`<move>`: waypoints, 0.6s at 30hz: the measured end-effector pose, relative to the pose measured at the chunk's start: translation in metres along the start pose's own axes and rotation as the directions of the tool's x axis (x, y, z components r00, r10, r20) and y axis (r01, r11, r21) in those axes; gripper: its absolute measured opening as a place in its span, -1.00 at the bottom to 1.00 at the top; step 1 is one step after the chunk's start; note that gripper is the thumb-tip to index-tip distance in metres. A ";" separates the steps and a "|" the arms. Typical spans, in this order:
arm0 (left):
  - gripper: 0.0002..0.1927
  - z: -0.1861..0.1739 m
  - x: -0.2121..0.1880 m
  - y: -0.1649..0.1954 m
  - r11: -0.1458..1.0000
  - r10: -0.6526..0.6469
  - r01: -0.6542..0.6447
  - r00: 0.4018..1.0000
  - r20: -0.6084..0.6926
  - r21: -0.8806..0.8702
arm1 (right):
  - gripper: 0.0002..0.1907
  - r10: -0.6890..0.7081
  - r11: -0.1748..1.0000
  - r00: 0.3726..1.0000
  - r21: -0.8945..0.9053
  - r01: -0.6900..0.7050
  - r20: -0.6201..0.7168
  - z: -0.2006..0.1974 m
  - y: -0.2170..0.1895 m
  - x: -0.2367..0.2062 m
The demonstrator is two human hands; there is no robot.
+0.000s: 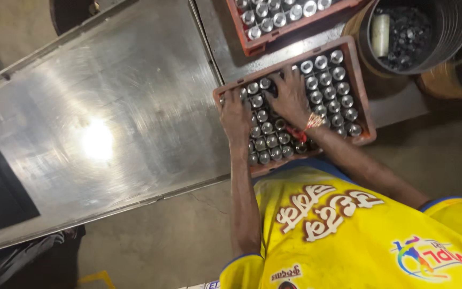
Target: The person fills a red plastic tray with small metal cups by placing dark cylindrical objects into each cup one by one. After filling the tray, the person uses a cylindrical tool to press down on the contents of each cup.
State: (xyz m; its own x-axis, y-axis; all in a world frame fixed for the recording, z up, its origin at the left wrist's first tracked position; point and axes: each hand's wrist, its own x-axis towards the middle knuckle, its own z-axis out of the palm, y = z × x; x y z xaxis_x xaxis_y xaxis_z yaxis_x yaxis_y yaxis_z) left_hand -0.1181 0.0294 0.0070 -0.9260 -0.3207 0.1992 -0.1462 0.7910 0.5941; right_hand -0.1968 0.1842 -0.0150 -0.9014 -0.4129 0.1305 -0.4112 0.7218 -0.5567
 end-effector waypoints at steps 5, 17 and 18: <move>-0.51 0.002 0.007 0.030 0.995 -0.045 0.046 0.999 -0.007 0.084 | -0.49 0.073 0.993 0.997 -0.096 -0.070 0.030 0.013 0.001 0.003; -0.65 0.023 -0.018 -0.032 0.989 -0.049 0.060 0.995 -0.085 0.133 | -0.55 0.214 0.805 0.976 0.571 -0.162 -0.026 -0.016 0.039 -0.018; -0.73 0.028 -0.020 -0.030 0.993 -0.001 0.012 0.996 -0.092 0.120 | -0.54 0.272 0.764 0.959 0.590 -0.263 0.075 -0.018 0.040 -0.022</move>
State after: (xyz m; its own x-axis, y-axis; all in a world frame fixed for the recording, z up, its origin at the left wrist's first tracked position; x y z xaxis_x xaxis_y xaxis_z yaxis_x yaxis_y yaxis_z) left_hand -0.1048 0.0264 -0.0367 -0.8899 -0.3679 0.2695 -0.1981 0.8440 0.4984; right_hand -0.1963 0.2323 -0.0251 -0.9664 -0.2413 -0.0881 0.0030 0.3322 -0.9432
